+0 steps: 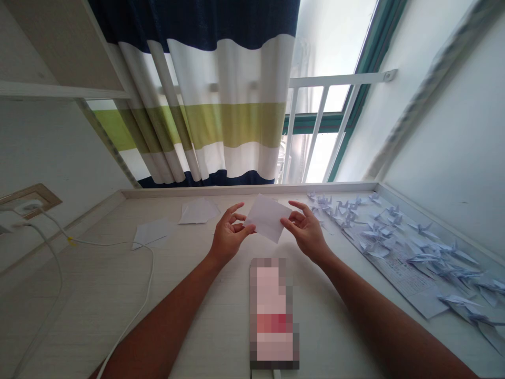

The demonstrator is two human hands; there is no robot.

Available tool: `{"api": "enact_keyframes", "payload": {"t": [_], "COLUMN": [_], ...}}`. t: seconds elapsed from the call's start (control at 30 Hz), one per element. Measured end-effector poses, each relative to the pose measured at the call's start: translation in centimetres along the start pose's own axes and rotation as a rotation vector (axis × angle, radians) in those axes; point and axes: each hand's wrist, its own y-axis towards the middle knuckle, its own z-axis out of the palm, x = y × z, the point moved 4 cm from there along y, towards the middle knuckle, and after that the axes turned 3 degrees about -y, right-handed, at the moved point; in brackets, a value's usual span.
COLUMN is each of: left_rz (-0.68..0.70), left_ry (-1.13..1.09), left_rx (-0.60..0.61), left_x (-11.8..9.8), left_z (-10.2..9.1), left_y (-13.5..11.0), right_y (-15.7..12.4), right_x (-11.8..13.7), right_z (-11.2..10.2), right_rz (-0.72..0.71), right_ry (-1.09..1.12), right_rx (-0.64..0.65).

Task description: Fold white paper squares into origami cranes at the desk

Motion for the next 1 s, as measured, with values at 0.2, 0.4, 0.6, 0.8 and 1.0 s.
{"api": "enact_keyframes", "payload": {"t": [0.2,0.4,0.6,0.8,1.0], "left_rz": [-0.102,-0.119,-0.099,-0.076,-0.049], "left_ry": [-0.058,-0.044,-0.001,-0.013,-0.015], "left_rx": [0.042,0.017,-0.036,0.000,0.021], "left_x": [-0.2,0.3,0.6,0.7,0.6], "left_z": [0.5,0.1,-0.1,0.1,0.3], "left_y": [-0.2,0.1,0.2,0.1,0.1], "right_y": [-0.1,-0.3,-0.2,-0.1,-0.1], "right_x": [-0.3,-0.3,-1.1,-1.2,-1.2], "right_z": [0.5,1.0,1.0,1.0,1.0], "right_rz": [0.051,0.030,0.097,0.085,0.055], "right_ry": [0.104,0.125,0.103,0.075,0.084], "right_rx": [0.080,0.097,0.097,0.073,0.041]}}
